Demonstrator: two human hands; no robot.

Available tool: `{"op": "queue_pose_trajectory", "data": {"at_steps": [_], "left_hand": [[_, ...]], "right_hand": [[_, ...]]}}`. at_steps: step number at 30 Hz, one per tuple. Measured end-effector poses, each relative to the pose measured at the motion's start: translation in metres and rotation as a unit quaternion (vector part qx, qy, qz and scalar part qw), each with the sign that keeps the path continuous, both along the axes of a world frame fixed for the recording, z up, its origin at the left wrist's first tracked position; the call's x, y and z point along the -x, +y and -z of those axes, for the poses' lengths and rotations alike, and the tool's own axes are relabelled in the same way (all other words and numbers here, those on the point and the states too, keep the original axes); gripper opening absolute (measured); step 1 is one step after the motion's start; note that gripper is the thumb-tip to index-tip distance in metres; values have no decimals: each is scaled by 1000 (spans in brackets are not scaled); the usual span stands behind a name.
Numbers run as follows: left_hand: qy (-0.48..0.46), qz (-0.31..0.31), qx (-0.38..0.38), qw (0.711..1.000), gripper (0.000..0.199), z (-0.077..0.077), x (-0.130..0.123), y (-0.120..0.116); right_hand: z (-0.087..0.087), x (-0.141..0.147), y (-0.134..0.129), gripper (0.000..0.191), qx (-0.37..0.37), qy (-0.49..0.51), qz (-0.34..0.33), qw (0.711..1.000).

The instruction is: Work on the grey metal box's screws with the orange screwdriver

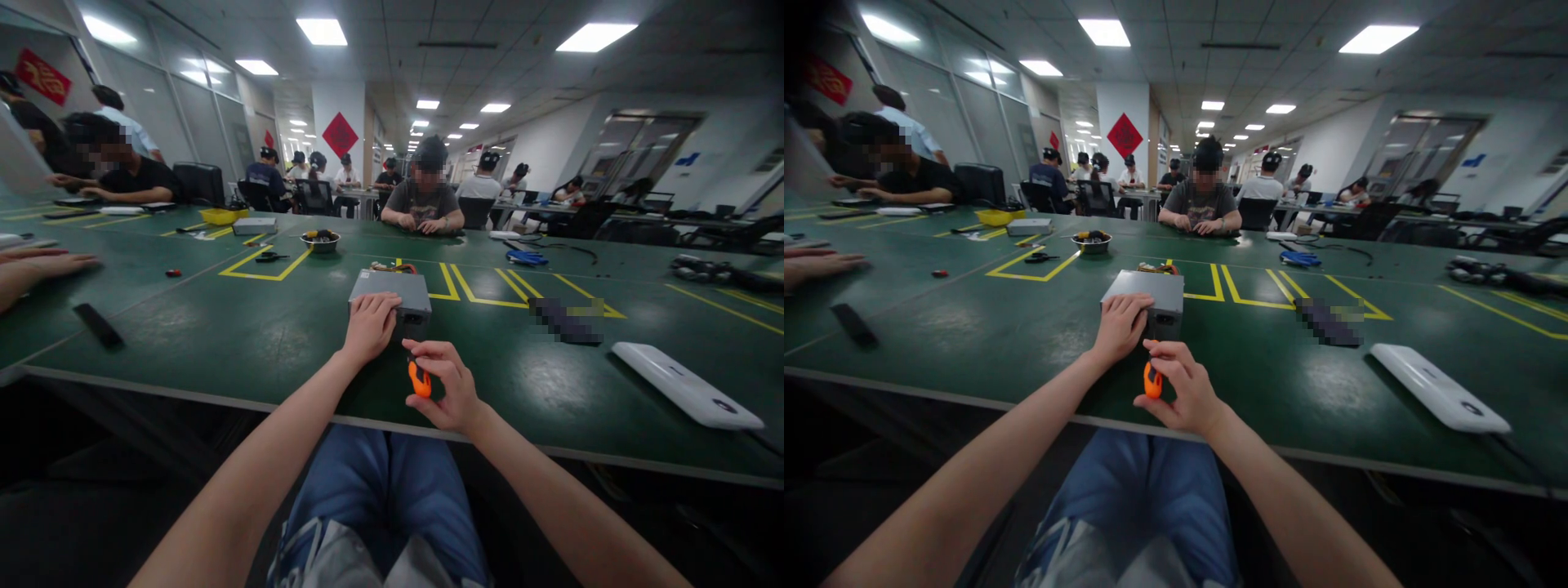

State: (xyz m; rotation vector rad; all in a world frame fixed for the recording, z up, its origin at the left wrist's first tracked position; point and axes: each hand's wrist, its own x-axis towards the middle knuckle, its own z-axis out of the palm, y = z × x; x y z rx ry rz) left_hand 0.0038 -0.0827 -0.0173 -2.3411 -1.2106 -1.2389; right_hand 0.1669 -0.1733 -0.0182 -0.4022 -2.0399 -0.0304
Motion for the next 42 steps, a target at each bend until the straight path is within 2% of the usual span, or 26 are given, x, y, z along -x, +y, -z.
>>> {"op": "queue_pose_trajectory", "data": {"at_steps": [4,9,15,21,25,29,34,37,42], "left_hand": [[2,2,-2,1000,26,0,0,0],[6,0,-2,1000,26,-1,0,-1],[5,1,-3,1000,26,-1,0,-2],[3,-1,-11,1000,25,0,-1,0],[6,5,-18,1000,27,-1,1,-2],[50,41,-52,997,34,-3,4,-7],[108,99,-97,984,19,-2,5,-10],[119,138,-100,978,18,0,6,-7],[80,147,-95,981,19,3,7,-4]], "right_hand": [[0,0,1,46,23,5,-12,1000],[-2,-1,-3,34,17,-71,-9,997],[-2,0,-2,43,-7,-5,-3,1000],[-5,0,-3,32,-92,-102,81,987],[-1,0,-2,36,-84,-58,53,993],[4,0,0,42,-52,-10,39,998],[6,-1,2,44,-44,-4,40,998],[5,-1,1,44,-45,-12,46,998],[-5,0,-7,40,-131,-92,74,984]]}}
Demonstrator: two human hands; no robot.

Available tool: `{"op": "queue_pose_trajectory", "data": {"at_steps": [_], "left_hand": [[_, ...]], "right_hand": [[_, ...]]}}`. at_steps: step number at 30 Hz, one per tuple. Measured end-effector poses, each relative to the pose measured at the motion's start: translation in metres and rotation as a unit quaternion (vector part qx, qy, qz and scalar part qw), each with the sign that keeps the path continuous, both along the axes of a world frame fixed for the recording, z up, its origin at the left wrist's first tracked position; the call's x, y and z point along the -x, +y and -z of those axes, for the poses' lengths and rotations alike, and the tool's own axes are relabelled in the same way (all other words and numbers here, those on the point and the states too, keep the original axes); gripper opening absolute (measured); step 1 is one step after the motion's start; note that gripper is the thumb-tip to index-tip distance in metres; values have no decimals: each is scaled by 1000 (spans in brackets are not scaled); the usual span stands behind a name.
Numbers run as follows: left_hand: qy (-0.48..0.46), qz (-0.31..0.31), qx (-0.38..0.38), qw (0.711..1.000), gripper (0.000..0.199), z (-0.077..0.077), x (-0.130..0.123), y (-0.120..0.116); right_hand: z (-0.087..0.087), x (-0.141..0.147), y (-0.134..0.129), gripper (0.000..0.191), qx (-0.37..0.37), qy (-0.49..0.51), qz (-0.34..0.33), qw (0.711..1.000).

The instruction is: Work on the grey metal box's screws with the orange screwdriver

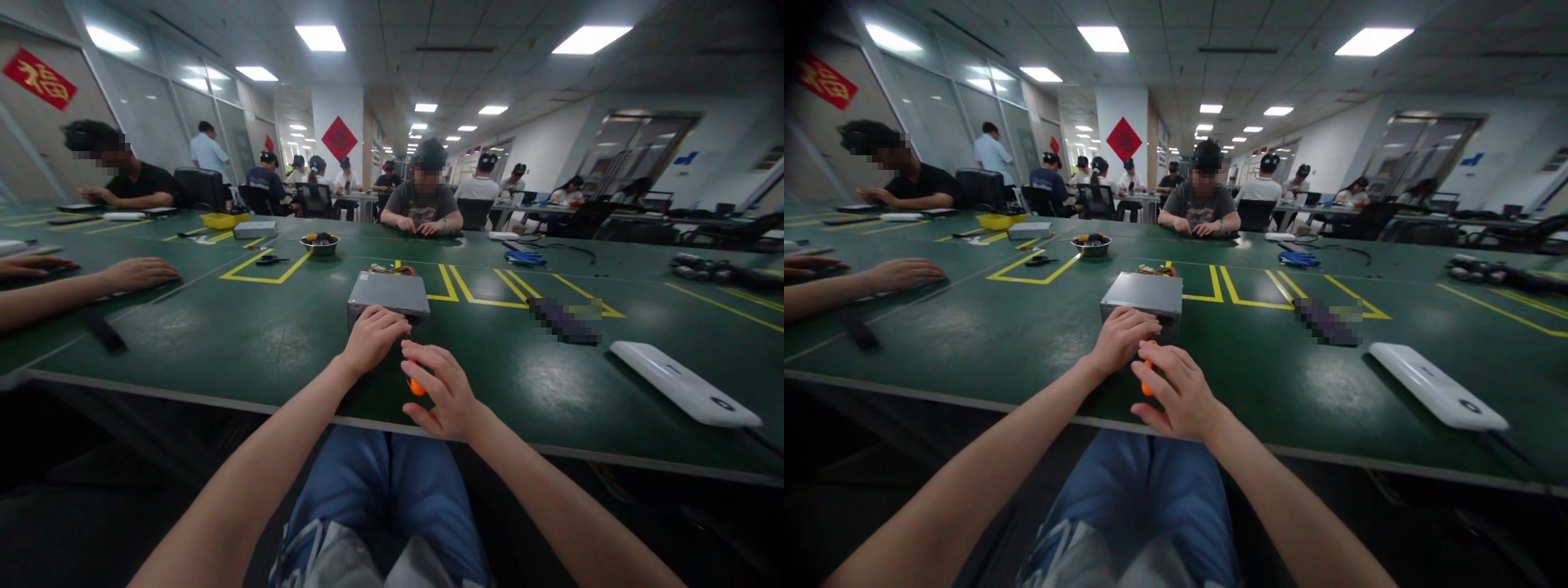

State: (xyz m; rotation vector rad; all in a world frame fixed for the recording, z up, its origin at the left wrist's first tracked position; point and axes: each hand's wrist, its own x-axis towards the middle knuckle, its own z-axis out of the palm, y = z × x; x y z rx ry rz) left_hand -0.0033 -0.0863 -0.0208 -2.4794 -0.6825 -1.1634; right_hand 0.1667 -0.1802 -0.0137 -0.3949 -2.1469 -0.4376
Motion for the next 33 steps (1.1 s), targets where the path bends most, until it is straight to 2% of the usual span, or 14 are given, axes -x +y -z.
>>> {"op": "queue_pose_trajectory", "data": {"at_steps": [4,7,10,13,16,19,22,25,30,33], "left_hand": [[10,-11,13,1000,19,-2,0,-3],[21,-44,8,999,27,-5,-2,-7],[-10,-96,5,995,43,-7,-4,-9],[-34,-129,26,991,49,-7,-4,-7],[-32,-135,52,989,46,-5,-4,-3],[-29,-135,63,988,41,-3,-4,-1],[-32,-140,62,988,37,-3,-5,-2],[-38,-143,62,987,34,-4,-6,-3],[-46,-148,68,986,30,-3,-8,-1],[-52,-148,69,985,29,-3,-8,-1]], "right_hand": [[-2,3,-1,32,-56,-47,15,997],[3,3,2,28,-75,-18,29,997],[8,3,5,27,-63,13,27,998],[7,3,4,25,-37,-16,31,999],[2,4,1,26,-18,-49,26,998],[-1,4,-1,29,-35,-54,27,998],[1,3,1,25,-72,-36,33,996],[4,2,3,24,-68,-25,36,997],[2,3,3,27,-97,-33,82,991],[0,5,3,21,-100,-21,93,990]]}}
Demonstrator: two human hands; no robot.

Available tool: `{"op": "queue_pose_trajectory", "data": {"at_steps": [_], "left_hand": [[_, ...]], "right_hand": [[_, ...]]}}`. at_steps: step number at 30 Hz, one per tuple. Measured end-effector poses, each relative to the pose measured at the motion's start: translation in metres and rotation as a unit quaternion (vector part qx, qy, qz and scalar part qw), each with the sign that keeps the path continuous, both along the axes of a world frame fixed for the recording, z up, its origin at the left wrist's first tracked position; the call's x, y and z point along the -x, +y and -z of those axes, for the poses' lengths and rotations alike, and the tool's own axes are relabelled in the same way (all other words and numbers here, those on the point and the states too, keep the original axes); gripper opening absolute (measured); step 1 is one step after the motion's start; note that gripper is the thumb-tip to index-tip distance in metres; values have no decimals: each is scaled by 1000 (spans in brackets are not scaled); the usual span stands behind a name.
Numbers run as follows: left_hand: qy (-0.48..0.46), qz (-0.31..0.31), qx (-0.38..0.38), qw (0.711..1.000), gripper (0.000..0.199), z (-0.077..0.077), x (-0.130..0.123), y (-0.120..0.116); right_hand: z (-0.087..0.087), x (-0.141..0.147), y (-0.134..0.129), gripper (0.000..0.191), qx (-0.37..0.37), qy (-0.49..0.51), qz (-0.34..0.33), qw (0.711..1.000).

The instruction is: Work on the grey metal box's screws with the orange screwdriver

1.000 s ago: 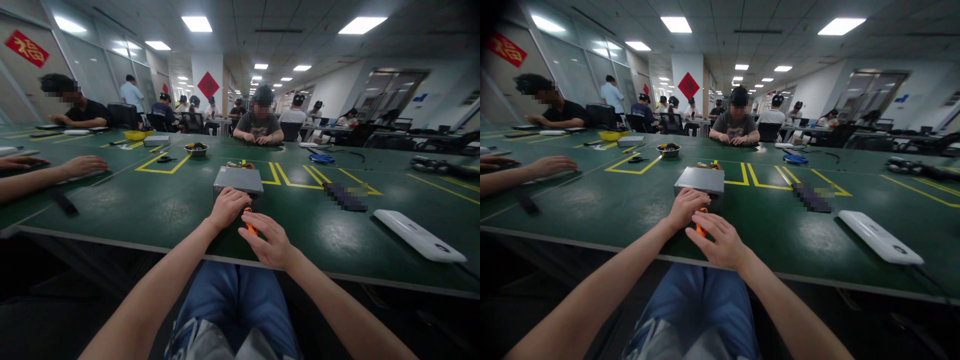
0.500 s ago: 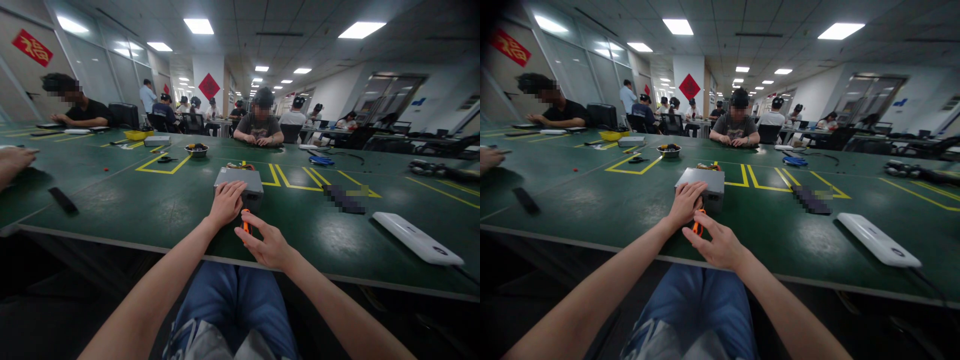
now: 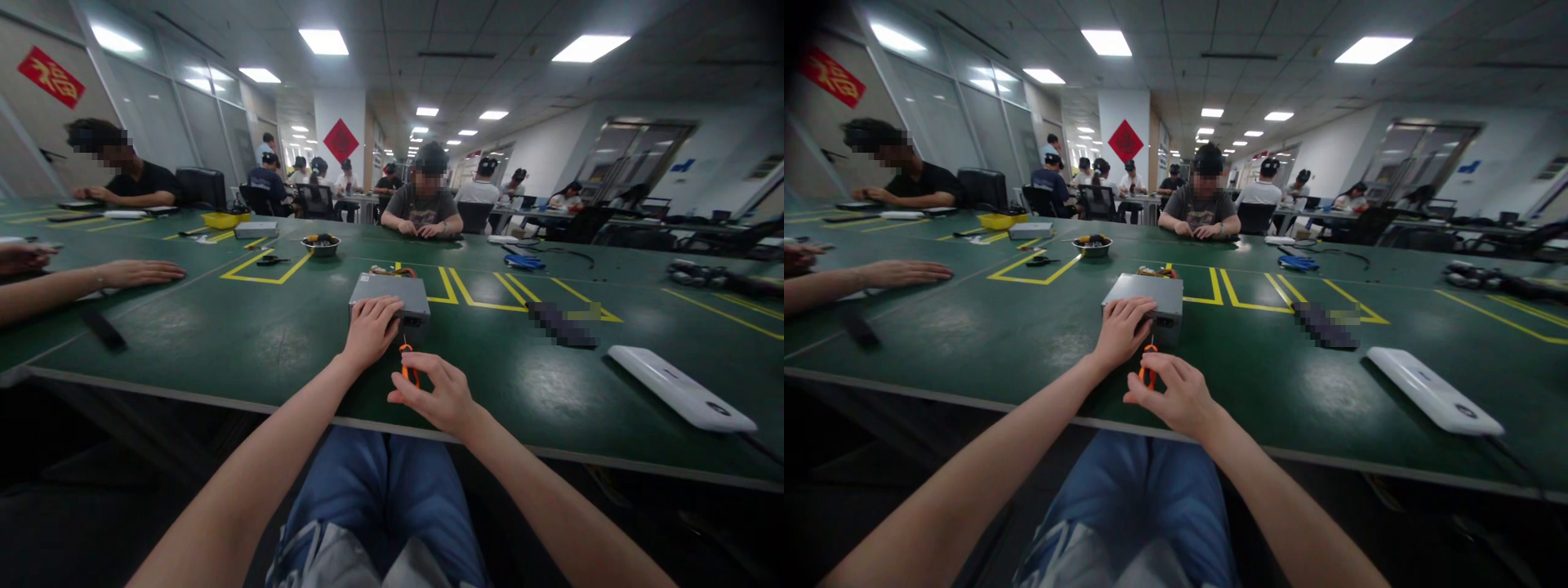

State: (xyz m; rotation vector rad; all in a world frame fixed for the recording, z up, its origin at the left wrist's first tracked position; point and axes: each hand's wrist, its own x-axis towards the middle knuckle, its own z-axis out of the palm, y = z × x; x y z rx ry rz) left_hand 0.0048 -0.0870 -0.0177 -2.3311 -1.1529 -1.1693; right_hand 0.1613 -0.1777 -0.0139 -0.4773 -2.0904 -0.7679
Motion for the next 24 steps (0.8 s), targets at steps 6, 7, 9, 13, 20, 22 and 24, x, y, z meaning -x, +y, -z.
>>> {"op": "queue_pose_trajectory", "data": {"at_steps": [6,7,9,13,20,22,24], "left_hand": [[-7,0,0,1000,29,1,-1,1],[-9,-1,0,1000,29,2,-1,2],[-14,-1,1,1000,28,2,-1,3],[-20,-1,4,1000,27,3,-1,3],[-22,-6,3,1000,27,2,-3,2],[-23,-7,4,1000,27,2,-3,2],[-26,-4,5,1000,26,2,-3,1]], "right_hand": [[3,2,0,20,37,-18,6,999],[3,2,0,20,53,-23,2,998],[4,2,0,19,92,-32,-3,995],[6,1,2,20,125,-22,9,992],[6,0,5,17,58,28,26,998],[5,0,4,17,52,43,43,997],[5,0,3,20,58,57,66,994]]}}
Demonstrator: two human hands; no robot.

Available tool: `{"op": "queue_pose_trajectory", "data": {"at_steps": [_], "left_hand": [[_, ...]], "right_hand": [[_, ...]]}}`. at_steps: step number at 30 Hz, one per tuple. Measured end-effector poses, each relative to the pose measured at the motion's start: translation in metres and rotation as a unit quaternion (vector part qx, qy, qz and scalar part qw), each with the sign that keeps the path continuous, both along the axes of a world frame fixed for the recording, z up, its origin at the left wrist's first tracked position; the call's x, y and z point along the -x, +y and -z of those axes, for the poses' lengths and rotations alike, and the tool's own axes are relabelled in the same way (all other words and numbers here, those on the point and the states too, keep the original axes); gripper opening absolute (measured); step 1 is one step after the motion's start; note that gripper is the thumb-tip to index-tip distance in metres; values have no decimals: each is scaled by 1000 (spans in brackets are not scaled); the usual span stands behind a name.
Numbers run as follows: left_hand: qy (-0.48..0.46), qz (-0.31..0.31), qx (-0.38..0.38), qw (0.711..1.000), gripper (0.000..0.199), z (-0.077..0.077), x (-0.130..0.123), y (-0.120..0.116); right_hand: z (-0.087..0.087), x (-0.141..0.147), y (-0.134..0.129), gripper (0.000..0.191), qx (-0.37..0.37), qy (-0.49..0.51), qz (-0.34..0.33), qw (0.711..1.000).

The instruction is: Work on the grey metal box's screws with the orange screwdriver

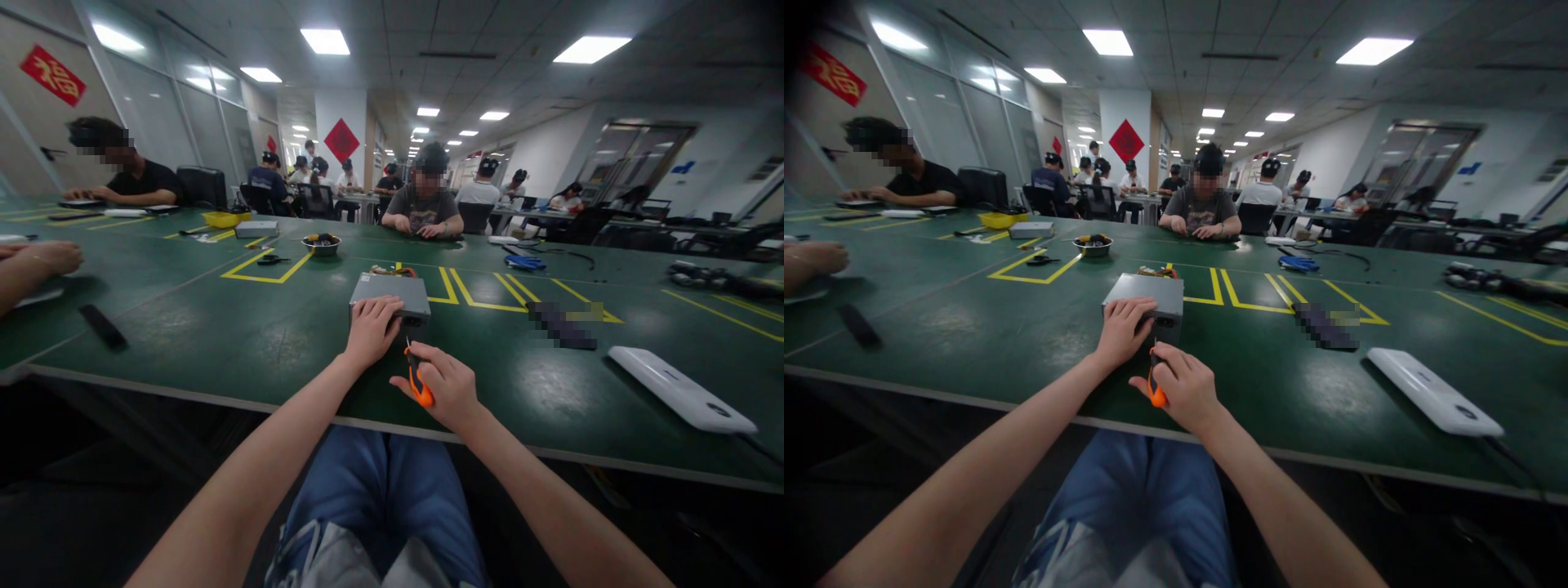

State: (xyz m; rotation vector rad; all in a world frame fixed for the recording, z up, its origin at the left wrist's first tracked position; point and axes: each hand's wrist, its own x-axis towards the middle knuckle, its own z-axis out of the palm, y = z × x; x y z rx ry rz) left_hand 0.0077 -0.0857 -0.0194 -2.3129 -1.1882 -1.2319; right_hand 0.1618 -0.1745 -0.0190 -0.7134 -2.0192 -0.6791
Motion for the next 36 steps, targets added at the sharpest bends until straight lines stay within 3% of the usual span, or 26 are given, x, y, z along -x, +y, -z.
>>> {"op": "queue_pose_trajectory", "data": {"at_steps": [10,20,25,36], "left_hand": [[-8,6,1,1000,24,1,1,2],[-7,4,0,1000,24,0,1,1],[-4,0,4,1000,24,-1,1,0],[-2,-3,9,1000,23,-1,1,-1]], "right_hand": [[1,-1,0,17,8,-7,104,995],[-2,-12,-2,8,-25,4,26,999],[-1,-24,-4,11,-34,51,58,996],[-1,-23,-4,11,-33,45,84,995]]}}
